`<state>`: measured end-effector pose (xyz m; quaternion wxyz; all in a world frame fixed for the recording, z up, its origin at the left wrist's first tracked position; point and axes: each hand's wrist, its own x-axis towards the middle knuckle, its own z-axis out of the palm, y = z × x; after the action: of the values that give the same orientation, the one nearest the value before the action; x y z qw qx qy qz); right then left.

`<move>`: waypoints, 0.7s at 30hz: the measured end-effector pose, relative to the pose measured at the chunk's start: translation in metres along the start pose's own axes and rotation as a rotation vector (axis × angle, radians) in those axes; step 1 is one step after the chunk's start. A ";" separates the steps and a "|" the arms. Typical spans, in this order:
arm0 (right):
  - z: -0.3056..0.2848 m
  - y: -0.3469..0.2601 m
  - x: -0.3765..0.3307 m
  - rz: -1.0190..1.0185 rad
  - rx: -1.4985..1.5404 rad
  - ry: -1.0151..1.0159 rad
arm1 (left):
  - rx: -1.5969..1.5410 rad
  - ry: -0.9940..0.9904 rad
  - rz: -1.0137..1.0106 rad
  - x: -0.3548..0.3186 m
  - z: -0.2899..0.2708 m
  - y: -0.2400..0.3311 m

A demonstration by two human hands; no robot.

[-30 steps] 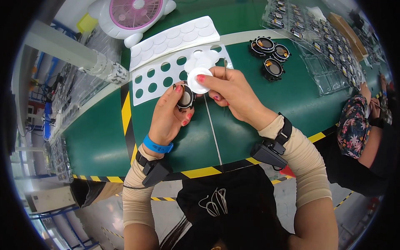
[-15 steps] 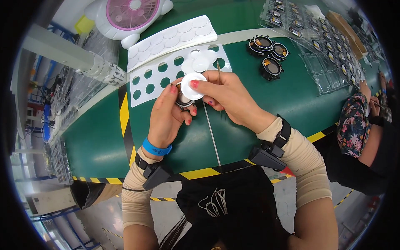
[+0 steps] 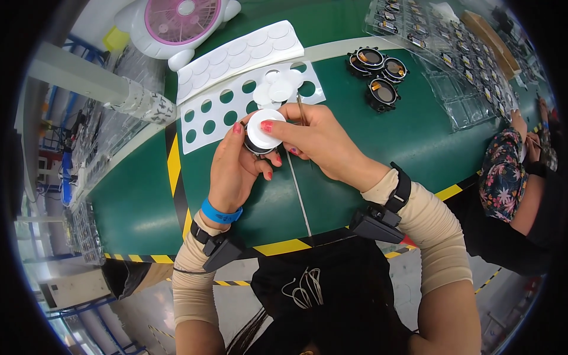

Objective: The person picks up a watch component and uses tweezers to peel a white circular sticker from a sheet. They place the sticker onto the component, pressing it down by hand, and then use the tweezers to apply a second, smaller adhesive piece to the same part.

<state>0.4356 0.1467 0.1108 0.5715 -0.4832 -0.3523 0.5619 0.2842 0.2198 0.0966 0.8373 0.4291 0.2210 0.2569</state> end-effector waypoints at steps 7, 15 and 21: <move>0.001 0.004 0.001 -0.007 -0.010 -0.005 | 0.078 -0.020 0.063 0.000 -0.005 -0.005; 0.002 0.003 0.001 -0.034 -0.007 0.002 | 0.200 0.061 0.093 0.000 -0.003 -0.007; 0.000 0.004 0.003 -0.015 0.008 0.012 | 0.096 0.059 0.052 -0.002 0.002 -0.007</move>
<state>0.4344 0.1490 0.1066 0.5797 -0.4817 -0.3503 0.5561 0.2855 0.2133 0.0925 0.8019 0.4665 0.2463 0.2804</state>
